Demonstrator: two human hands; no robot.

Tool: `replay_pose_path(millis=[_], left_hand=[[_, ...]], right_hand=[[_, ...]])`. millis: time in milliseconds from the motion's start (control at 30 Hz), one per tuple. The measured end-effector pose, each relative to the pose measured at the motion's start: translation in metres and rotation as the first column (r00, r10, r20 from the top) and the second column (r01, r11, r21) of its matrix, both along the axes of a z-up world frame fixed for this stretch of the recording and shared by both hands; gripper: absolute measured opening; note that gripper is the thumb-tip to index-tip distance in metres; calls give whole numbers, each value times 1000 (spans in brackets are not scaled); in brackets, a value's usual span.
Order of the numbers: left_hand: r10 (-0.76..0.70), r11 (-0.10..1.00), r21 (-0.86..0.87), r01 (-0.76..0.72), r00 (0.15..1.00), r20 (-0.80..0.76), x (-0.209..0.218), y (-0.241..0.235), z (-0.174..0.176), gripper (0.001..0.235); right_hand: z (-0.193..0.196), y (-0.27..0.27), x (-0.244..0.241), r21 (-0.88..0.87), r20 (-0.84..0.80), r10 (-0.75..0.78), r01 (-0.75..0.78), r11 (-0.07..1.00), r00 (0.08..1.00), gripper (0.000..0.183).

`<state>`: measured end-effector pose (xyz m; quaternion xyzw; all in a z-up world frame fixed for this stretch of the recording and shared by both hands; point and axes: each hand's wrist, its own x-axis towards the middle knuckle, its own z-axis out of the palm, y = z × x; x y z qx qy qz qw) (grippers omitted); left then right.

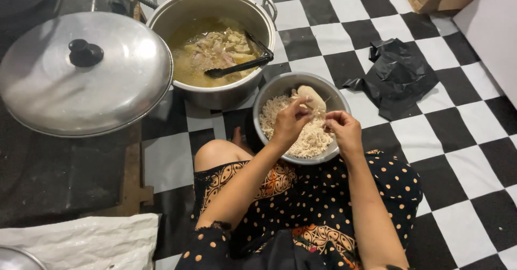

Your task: A person is shredding cooked chicken meat by hand into a metal bowl while sitting on the floor.

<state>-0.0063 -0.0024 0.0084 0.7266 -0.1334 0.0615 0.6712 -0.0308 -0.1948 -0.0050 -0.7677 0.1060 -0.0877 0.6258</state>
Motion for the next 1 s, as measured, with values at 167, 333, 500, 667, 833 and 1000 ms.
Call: replay_pose_path(millis=[167,333,500,667,833,1000], left_hand=[[10,998,64,-13,999,36,-4,-10,3,52],[49,998,-44,-48,999,18,-16,10,24,54],[42,992,-118,-43,999,-10,8,22,-3,57],[32,999,15,-34,994,101,4,5,-12,57],[33,819,547,-174,966,257,19,-26,-93,53],[-70,709,699,-98,976,208,-12,-53,-50,33]], right_hand=[[37,29,-11,10,25,98,-99,995,995,25],[36,22,-8,-40,41,67,-65,997,997,22],[25,4,-6,-143,20,44,-41,989,999,22],[43,28,-4,-88,-3,111,-111,990,994,27],[1,-13,17,-476,-212,74,-169,863,974,18],[-32,-22,29,-648,-298,228,-372,665,927,36]])
